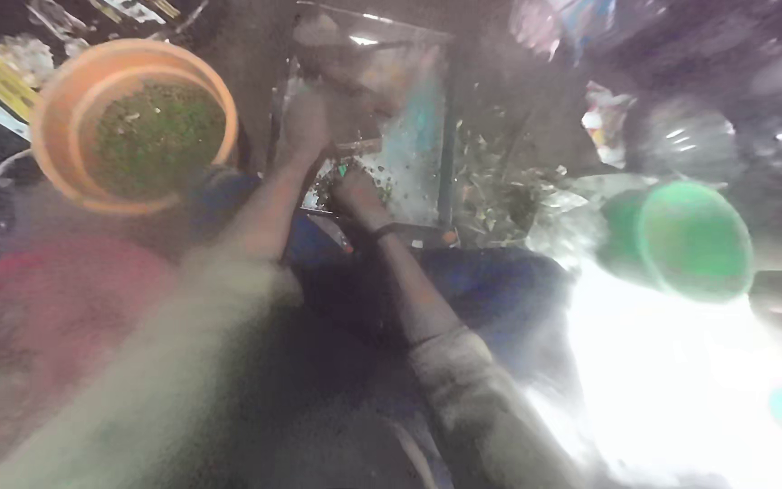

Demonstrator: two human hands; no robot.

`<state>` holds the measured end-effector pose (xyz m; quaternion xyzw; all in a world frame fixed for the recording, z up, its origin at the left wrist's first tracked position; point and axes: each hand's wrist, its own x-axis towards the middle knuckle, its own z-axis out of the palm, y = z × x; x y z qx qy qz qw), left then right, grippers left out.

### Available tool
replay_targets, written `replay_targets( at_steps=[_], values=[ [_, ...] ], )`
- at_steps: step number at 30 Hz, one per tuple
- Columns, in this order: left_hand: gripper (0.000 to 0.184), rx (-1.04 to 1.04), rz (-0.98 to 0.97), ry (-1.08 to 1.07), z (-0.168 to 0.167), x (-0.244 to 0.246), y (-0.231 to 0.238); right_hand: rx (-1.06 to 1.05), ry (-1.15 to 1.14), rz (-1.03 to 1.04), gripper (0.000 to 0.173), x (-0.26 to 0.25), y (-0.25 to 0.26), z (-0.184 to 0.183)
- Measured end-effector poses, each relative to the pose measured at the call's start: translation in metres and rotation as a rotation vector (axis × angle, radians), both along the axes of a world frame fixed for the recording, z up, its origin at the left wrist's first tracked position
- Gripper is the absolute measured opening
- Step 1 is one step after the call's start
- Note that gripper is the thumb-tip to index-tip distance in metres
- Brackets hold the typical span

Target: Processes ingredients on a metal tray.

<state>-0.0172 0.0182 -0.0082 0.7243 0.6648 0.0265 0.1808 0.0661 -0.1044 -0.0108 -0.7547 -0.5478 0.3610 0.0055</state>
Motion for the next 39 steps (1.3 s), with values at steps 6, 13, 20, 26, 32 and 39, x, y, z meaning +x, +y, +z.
replay_targets(
  at_steps=[6,13,20,26,32,39],
  values=[
    [0.037,-0.029,-0.038,-0.021,0.000,-0.002,0.002,0.128,-0.082,0.057,0.039,0.004,0.003,-0.026],
    [0.048,-0.023,0.035,0.015,0.000,0.004,0.002,0.111,0.009,-0.018,0.046,0.001,0.000,-0.013],
    [0.036,-0.036,-0.006,-0.060,-0.003,-0.002,0.005,0.096,-0.075,0.057,0.037,-0.002,0.002,-0.024],
    [0.048,-0.079,0.017,0.006,0.007,0.002,-0.003,0.132,-0.017,0.113,0.041,0.002,-0.005,-0.008],
    [0.035,-0.056,-0.037,0.030,0.005,0.001,-0.001,0.058,-0.037,0.069,0.038,-0.003,-0.005,-0.021],
    [0.032,-0.037,-0.010,0.043,-0.002,0.000,0.003,0.064,-0.043,0.124,0.037,0.001,0.005,-0.011]
  ],
)
